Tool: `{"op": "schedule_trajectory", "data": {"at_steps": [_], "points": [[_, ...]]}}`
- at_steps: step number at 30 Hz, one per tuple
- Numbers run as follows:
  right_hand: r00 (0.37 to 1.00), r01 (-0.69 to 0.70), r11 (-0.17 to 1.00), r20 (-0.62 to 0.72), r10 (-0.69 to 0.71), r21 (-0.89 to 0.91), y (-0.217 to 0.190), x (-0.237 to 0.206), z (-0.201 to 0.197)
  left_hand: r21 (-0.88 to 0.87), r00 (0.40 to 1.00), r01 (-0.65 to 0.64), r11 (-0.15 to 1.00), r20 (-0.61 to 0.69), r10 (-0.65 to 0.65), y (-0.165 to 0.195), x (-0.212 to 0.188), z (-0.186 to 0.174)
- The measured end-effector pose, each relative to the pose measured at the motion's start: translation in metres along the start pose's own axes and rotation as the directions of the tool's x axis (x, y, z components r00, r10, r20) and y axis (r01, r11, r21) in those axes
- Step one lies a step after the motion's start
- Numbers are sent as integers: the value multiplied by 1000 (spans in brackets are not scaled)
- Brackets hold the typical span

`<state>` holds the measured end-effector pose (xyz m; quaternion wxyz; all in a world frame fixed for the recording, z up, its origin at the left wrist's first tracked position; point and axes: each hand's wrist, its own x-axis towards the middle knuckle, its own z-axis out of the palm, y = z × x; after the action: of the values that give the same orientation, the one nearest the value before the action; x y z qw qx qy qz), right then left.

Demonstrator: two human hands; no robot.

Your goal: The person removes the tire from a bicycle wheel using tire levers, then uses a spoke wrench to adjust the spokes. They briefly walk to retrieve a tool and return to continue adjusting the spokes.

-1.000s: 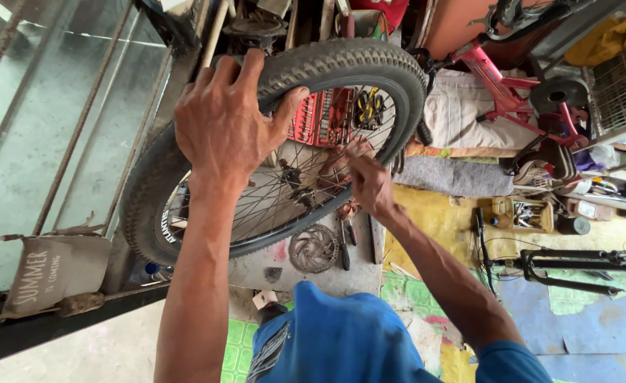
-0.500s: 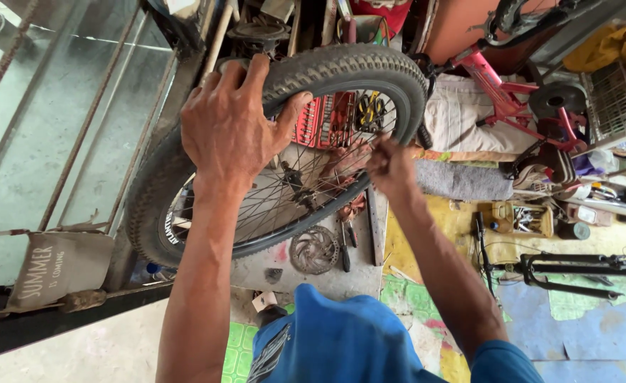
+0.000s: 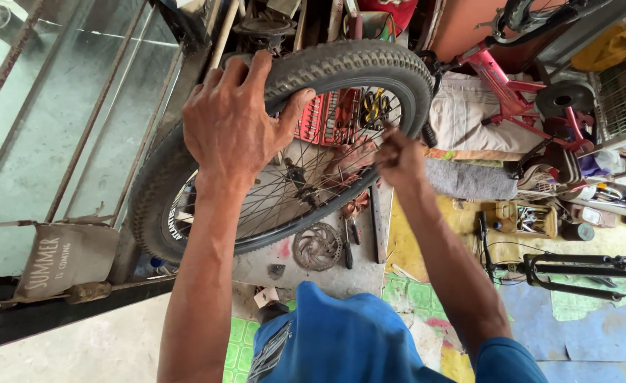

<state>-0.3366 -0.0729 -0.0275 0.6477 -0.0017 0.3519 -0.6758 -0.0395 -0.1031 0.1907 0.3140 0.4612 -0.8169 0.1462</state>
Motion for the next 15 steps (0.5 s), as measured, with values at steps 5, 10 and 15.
{"op": "schedule_trajectory", "data": {"at_steps": [5,10,15], "points": [[967,-252,966,-33,251,-59,68,-25,0,-9,1000,-4,1000,2,4,-1,0,-1],[943,-152,984,284,172,-90,23,1,-18,-27,999,-19,999,-28,18,-3,-3,1],[953,-80,996,291,88,-42,15,5,-30,-10,1000,0,1000,-27,0,-4,-5,3]]}}
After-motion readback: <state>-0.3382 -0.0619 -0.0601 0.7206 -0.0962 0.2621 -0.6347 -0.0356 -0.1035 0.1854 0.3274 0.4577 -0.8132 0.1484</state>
